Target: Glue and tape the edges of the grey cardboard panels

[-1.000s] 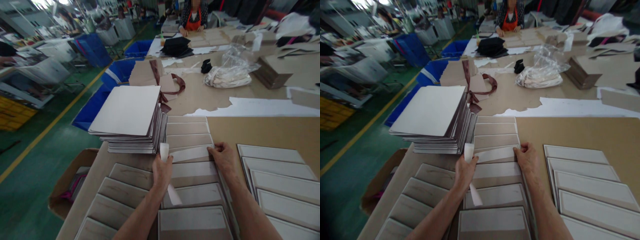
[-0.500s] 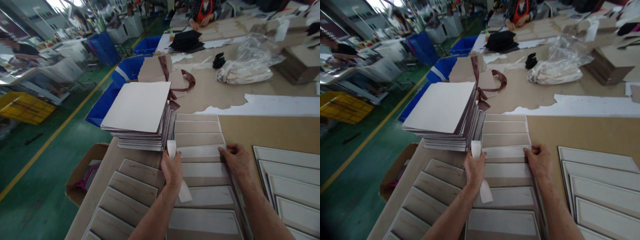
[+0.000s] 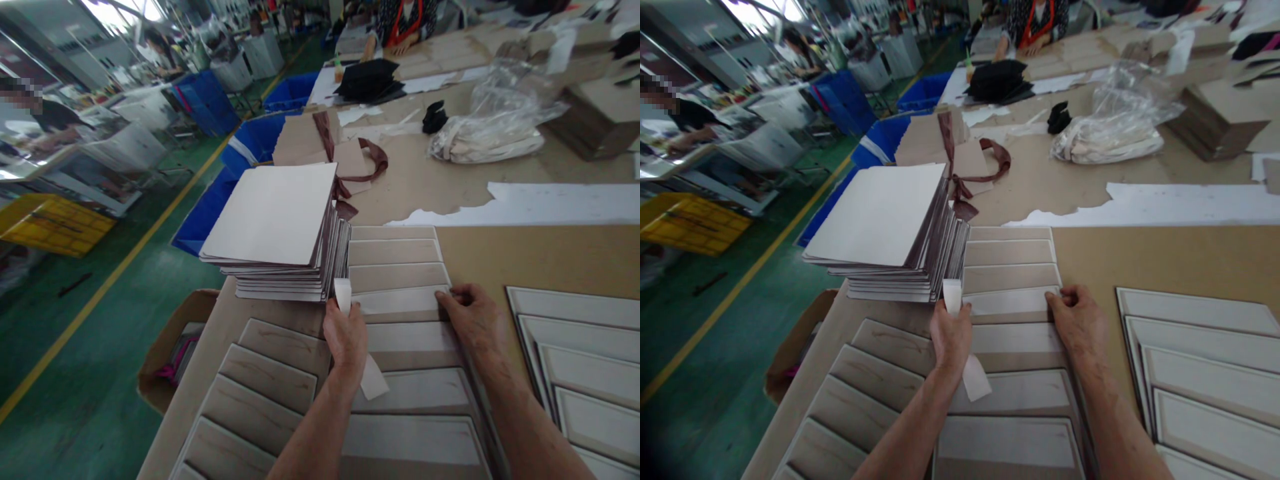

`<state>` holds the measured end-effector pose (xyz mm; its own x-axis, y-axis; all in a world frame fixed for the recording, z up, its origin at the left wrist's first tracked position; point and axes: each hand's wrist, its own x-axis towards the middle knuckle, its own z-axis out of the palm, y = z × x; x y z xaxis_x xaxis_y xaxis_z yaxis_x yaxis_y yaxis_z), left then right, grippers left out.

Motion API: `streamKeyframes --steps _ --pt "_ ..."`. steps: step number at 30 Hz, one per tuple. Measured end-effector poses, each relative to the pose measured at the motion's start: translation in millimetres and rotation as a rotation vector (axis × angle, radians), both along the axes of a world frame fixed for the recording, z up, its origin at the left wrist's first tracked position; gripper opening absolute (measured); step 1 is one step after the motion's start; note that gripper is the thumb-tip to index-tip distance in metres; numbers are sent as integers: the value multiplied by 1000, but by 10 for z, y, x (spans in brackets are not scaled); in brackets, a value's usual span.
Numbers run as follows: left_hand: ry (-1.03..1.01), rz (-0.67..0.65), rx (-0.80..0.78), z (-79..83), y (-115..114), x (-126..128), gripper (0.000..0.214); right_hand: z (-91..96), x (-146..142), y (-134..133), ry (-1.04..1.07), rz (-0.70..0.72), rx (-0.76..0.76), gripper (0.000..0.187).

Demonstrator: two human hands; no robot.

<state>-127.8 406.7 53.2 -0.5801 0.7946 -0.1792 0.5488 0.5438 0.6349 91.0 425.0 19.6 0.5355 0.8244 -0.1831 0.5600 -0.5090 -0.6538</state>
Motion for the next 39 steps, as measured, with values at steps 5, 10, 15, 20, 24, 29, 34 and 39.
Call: streamKeyframes --steps 5,10,15,20,24,29,34,39 --pt "17 6 -9 3 10 6 22 13 -15 2 -14 -3 2 31" --pt "23 7 -27 20 17 22 21 24 -31 -8 -23 -10 -18 32" --pt "61 8 4 -30 14 12 20 7 -45 -9 -44 4 -8 32" --pt "127 -1 39 -79 6 -5 18 40 -63 9 -37 1 -38 29" --pt "225 -34 68 -95 -15 8 20 94 -85 18 -80 14 -66 28" --pt "288 -174 109 -95 -71 44 11 134 -96 23 -94 26 -75 28" --pt "304 -281 35 -63 -100 54 28 65 -22 54 -31 65 -44 25" --pt "321 -309 12 -43 -79 36 28 -39 92 103 51 112 -11 25"
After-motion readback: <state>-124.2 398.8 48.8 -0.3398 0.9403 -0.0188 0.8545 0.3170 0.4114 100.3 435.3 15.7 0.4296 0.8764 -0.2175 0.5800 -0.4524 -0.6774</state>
